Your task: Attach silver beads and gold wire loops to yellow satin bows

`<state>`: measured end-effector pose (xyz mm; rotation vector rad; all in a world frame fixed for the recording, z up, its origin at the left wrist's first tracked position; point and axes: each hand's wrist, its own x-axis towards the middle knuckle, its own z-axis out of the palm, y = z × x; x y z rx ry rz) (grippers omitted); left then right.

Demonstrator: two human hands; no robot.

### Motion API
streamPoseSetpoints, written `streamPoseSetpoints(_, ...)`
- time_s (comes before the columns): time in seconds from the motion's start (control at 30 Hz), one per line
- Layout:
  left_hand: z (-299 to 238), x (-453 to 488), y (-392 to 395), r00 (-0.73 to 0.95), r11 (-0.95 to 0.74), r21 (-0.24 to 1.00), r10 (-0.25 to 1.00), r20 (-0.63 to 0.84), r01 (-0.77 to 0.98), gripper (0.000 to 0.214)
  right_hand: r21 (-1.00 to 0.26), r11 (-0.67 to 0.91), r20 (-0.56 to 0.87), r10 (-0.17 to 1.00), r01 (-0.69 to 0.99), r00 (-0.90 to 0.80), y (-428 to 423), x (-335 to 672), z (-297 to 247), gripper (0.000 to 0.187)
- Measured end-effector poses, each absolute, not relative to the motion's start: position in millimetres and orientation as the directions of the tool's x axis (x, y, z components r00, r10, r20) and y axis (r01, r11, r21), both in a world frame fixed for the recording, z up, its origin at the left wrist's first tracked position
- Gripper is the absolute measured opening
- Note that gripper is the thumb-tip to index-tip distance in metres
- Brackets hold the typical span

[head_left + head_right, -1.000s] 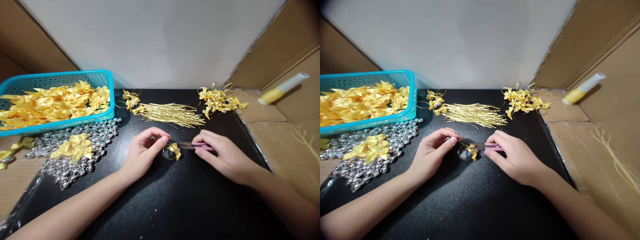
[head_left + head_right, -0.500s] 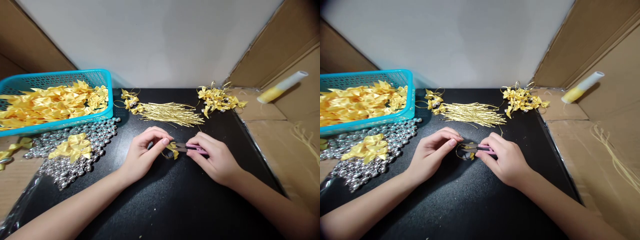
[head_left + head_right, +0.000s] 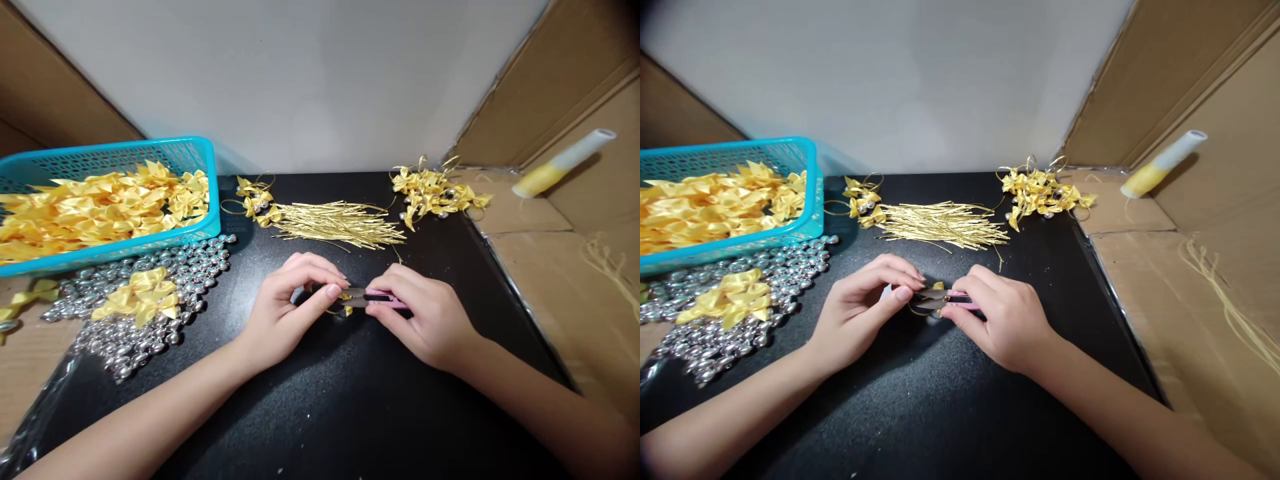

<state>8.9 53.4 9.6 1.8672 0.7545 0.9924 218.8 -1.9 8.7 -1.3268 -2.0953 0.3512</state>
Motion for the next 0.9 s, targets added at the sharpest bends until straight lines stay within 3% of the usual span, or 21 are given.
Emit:
streamPoseSetpoints(0.3,6,8,54,0.309,-0.168,0.982,0.942,0.135,0.083,0.008,-0.540,0.246,0.289,0.952,0.805,-0.097,8,244,9,0.022)
streamPoseSetpoints(0.47,3,8,57,0.235,-0.155,0.986,0.962,0.138,0.056,0.007,-0.404,0.153,0.269,0.962,0.902,-0.042,20,263,0,0.018)
streamPoseSetpoints(0.57,1,7,58,0.232,-0.151,0.987,0.963,0.135,0.052,0.007,-0.353,0.200,0.287,0.953,0.914,-0.098,28,277,-10,0.019)
streamPoseSetpoints(0.9,-3,7,59,0.257,-0.125,0.992,0.960,0.114,0.028,0.008,-0.411,0.423,0.318,0.897,0.807,-0.308,34,275,-30,0.015)
